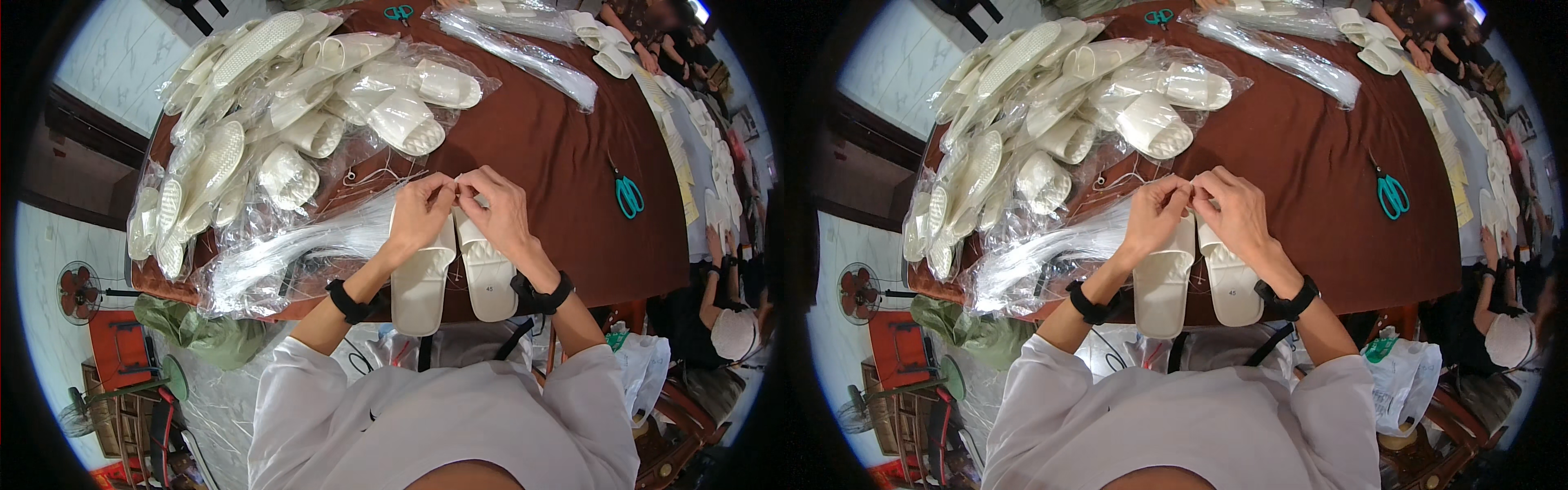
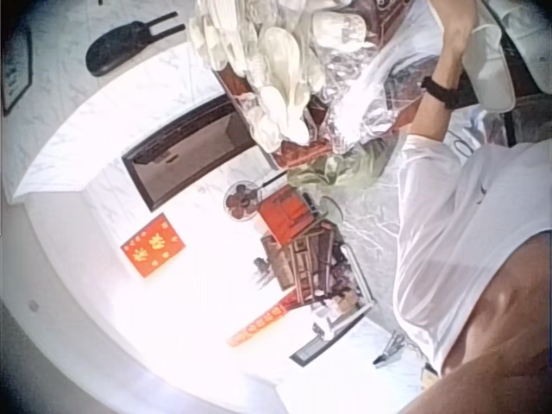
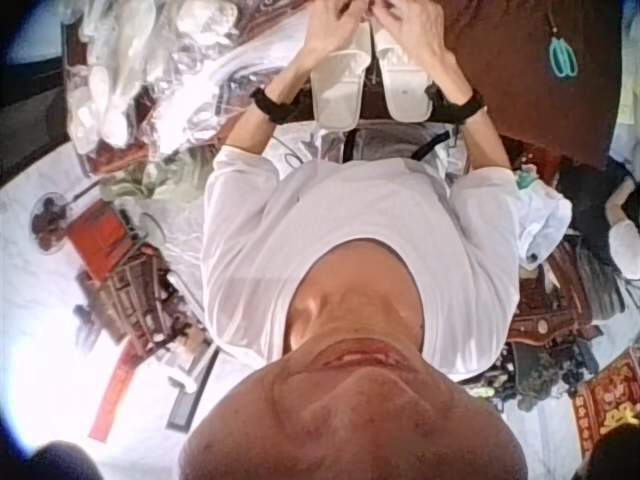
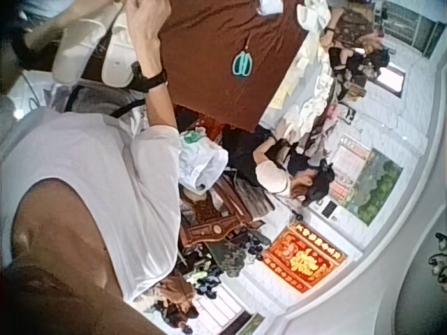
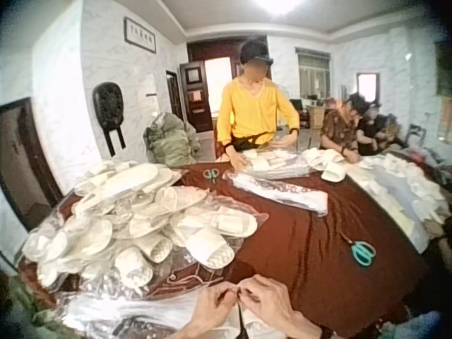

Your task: Pairing white slippers using plastic ties and placing them into individual plastic bags.

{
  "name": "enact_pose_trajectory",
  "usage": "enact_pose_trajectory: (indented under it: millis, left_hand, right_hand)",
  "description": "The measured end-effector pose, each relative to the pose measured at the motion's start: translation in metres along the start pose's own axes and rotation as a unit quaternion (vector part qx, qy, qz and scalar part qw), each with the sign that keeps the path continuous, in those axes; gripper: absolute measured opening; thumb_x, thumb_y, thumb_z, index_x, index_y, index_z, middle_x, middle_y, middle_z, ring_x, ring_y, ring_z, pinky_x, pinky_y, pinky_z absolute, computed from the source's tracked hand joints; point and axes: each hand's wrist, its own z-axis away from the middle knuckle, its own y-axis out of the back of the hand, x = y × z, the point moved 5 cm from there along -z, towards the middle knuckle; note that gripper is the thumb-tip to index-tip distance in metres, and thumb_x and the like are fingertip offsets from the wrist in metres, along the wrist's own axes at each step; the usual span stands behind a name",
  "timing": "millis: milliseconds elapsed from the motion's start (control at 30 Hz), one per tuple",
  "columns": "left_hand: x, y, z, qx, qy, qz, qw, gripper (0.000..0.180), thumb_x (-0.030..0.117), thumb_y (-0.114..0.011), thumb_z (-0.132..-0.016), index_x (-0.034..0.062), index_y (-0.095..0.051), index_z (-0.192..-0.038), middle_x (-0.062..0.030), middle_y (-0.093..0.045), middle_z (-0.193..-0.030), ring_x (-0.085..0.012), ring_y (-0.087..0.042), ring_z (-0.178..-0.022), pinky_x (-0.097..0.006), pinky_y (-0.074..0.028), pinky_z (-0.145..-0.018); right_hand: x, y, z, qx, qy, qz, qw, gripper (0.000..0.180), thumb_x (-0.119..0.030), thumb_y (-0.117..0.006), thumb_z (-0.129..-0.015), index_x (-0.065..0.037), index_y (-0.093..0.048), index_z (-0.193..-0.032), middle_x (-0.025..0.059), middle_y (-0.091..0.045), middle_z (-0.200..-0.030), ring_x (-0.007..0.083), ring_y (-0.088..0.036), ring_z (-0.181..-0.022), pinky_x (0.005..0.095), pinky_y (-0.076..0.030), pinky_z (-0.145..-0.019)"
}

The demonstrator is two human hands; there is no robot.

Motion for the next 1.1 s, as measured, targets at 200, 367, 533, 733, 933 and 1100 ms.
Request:
enact_pose_trajectory:
  millis: [200, 367, 533, 733, 933, 1100]
  left_hand:
    - [-0.001, -0.003, 0.001, -0.006, 0.021, -0.009, 1.0, 0.018, 0.01, -0.052, -0.095, -0.0034, -0.065, -0.09, -0.0026, -0.063, -0.075, -0.0066, -0.058, -0.067, -0.021, -0.048, -0.06]
    - [0.005, -0.002, -0.003, -0.016, -0.001, -0.034, 0.999, 0.019, 0.014, -0.058, -0.092, -0.0021, -0.066, -0.096, -0.0145, -0.07, -0.083, -0.02, -0.067, -0.072, -0.031, -0.051, -0.067]
    - [0.016, 0.02, 0.003, 0.069, -0.166, -0.152, 0.972, 0.036, 0.019, -0.064, -0.091, 0.0005, -0.06, -0.121, -0.0192, -0.064, -0.116, -0.0292, -0.063, -0.102, -0.036, -0.049, -0.087]
    - [-0.032, 0.072, 0.016, 0.069, -0.073, -0.024, 0.995, 0.037, 0.013, -0.055, -0.096, 0.0, -0.053, -0.13, -0.0119, -0.062, -0.12, -0.018, -0.058, -0.11, -0.03, -0.046, -0.091]
    - [-0.022, 0.073, 0.035, 0.114, -0.059, -0.011, 0.992, 0.033, 0.01, -0.052, -0.097, -0.0016, -0.055, -0.128, -0.0101, -0.062, -0.119, -0.016, -0.057, -0.109, -0.029, -0.043, -0.094]
    - [-0.024, 0.077, 0.042, 0.119, -0.064, 0.022, 0.991, 0.033, 0.009, -0.052, -0.097, -0.0023, -0.055, -0.128, -0.0098, -0.062, -0.119, -0.0142, -0.057, -0.107, -0.027, -0.044, -0.092]
  right_hand:
    - [-0.005, 0.001, 0.0, -0.004, 0.053, 0.047, 0.997, 0.009, -0.005, -0.064, -0.077, -0.007, -0.057, -0.081, 0.0076, -0.053, -0.074, 0.0283, -0.058, -0.066, 0.0391, -0.047, -0.059]
    - [-0.005, 0.004, -0.001, -0.027, 0.027, 0.078, 0.996, 0.009, -0.009, -0.065, -0.079, -0.007, -0.057, -0.081, 0.0068, -0.054, -0.075, 0.0283, -0.058, -0.068, 0.0402, -0.047, -0.061]
    - [-0.023, 0.041, 0.026, 0.045, -0.022, 0.092, 0.995, 0.012, -0.015, -0.067, -0.082, -0.007, -0.061, -0.087, 0.0085, -0.061, -0.082, 0.0305, -0.06, -0.072, 0.0419, -0.048, -0.066]
    - [-0.044, 0.024, 0.095, -0.037, -0.071, 0.061, 0.995, 0.035, -0.023, -0.069, -0.081, -0.003, -0.059, -0.108, 0.0161, -0.061, -0.099, 0.0359, -0.058, -0.094, 0.0442, -0.047, -0.081]
    - [-0.024, -0.015, 0.09, -0.057, -0.167, 0.044, 0.983, 0.07, -0.031, -0.076, -0.075, 0.007, -0.044, -0.124, 0.0249, -0.046, -0.125, 0.0413, -0.041, -0.12, 0.0517, -0.032, -0.101]
    - [-0.017, -0.019, 0.081, 0.006, -0.179, -0.003, 0.984, 0.056, -0.018, -0.075, -0.074, 0.0, -0.052, -0.122, 0.019, -0.052, -0.12, 0.0401, -0.044, -0.118, 0.0524, -0.03, -0.104]
